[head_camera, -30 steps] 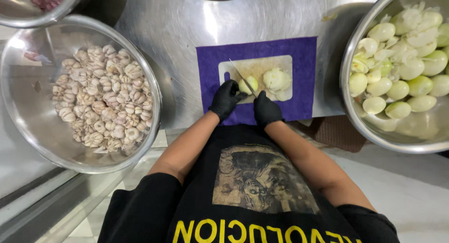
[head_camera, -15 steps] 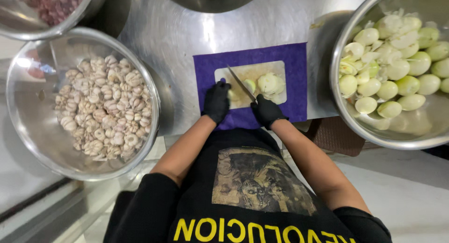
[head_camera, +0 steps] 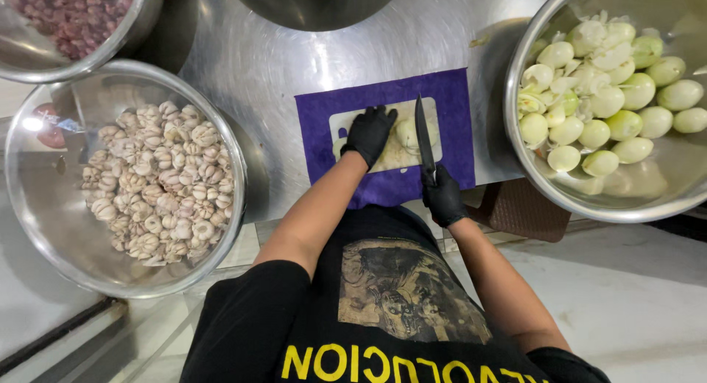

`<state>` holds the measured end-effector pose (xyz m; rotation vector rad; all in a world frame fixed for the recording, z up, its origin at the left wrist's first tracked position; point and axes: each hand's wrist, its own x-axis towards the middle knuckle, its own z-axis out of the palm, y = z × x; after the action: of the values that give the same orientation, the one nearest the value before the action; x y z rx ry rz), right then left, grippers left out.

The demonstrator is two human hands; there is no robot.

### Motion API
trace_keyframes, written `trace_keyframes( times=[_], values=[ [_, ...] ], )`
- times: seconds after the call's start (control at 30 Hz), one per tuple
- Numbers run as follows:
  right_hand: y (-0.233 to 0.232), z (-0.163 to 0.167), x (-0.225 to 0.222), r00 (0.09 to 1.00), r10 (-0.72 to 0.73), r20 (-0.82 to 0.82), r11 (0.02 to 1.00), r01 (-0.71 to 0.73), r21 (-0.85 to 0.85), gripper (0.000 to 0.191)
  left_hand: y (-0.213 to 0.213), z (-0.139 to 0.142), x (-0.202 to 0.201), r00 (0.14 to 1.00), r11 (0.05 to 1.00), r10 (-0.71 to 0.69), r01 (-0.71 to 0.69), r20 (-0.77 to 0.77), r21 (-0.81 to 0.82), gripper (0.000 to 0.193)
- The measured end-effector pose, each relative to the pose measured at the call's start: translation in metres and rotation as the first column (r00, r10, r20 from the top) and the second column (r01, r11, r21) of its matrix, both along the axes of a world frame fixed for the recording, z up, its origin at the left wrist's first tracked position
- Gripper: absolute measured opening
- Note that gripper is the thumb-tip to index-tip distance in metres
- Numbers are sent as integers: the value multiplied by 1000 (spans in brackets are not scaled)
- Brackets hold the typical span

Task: The person slices small round vegetables one at a time on a small cutting board set on a purple cloth, using a knife, and places the cut slices into a large metal bowl beside the board. They repeatedly take whole vegetables from a bowl, cut them into slices, and transfer the slices into the bowl of finished pieces.

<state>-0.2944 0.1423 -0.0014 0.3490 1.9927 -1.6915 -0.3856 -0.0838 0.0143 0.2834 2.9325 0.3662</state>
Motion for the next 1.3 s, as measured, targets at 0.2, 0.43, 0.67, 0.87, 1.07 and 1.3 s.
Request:
trace_keyframes(
  times=[0.2,0.43,0.67,0.87,1.07,1.3],
  values=[
    [38,3,25,870,487,-79,745,-367,557,27,-14,7,3,922,773,352,-385,164,504,48],
    [64,15,38,876,480,52,634,-387,669,33,-28,-3,28,895,692,282,-439,346,573,45],
    [20,35,30,896,443,42,701,-375,606,30,-28,-14,60,995,906,89,-101,48,411,50],
    [-18,41,13,842,534,78,637,-461,618,28,-9,-14,64,982,919,145,-179,122,351,48],
    [-19,47,14,845,519,130,620,-477,623,28,-7,-13,69,988,912,154,-146,12,382,48],
    [10,49,13,940,339,33,714,-280,642,30,4,-12,48,978,974,-121,150,-171,171,25]
  ],
)
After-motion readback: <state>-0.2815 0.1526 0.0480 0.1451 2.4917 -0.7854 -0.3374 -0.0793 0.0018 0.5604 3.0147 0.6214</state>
